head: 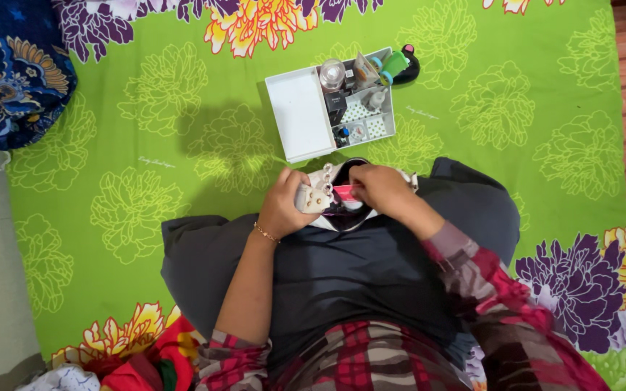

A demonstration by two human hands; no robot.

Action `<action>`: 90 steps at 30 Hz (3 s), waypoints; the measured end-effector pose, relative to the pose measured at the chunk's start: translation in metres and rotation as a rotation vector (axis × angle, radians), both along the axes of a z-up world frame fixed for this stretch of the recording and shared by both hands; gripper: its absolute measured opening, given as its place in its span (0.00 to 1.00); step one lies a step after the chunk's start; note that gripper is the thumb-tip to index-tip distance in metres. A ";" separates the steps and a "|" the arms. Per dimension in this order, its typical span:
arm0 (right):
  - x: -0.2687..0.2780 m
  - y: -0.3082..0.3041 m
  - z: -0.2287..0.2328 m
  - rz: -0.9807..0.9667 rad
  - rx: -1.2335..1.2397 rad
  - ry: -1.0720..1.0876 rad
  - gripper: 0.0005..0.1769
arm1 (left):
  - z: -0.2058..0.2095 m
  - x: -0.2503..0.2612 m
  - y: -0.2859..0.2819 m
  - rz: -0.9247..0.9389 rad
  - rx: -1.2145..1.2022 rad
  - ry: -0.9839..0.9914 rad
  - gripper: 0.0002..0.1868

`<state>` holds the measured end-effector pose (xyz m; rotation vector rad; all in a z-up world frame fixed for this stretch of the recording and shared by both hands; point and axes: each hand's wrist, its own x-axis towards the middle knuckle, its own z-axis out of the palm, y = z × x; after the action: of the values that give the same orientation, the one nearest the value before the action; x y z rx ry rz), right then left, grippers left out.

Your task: The person sits on a bed and transfers cosmetics and personal care items from a white handbag into a white compartmentalized organizer. They place bottles, tubes, compacts, and brushes into the organizer's sections, then close the handbag.

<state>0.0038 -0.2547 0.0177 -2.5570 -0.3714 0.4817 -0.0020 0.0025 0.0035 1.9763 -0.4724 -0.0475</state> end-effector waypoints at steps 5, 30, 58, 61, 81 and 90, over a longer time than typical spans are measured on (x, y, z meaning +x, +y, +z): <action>0.002 -0.003 0.044 0.020 0.155 -0.145 0.07 | -0.002 0.000 0.000 0.008 0.016 0.008 0.29; 0.123 -0.061 -0.069 -0.544 0.724 0.029 0.06 | -0.011 0.004 0.001 -0.008 0.106 0.117 0.32; 0.134 -0.037 -0.101 -0.448 0.426 -0.060 0.06 | -0.011 0.003 0.001 -0.018 0.146 0.096 0.32; 0.135 -0.039 -0.100 -0.413 0.373 -0.131 0.06 | -0.011 0.004 0.001 -0.017 0.148 0.098 0.32; 0.033 0.001 0.034 0.231 0.093 0.078 0.09 | -0.006 0.002 0.004 -0.015 0.129 0.165 0.31; -0.020 0.054 -0.129 0.459 -0.520 0.145 0.10 | -0.008 0.002 0.004 -0.015 0.082 0.092 0.30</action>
<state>-0.0159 -0.2012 -0.1110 -2.8987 -0.8864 1.0415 0.0002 0.0067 -0.0045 2.0414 -0.4310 -0.1693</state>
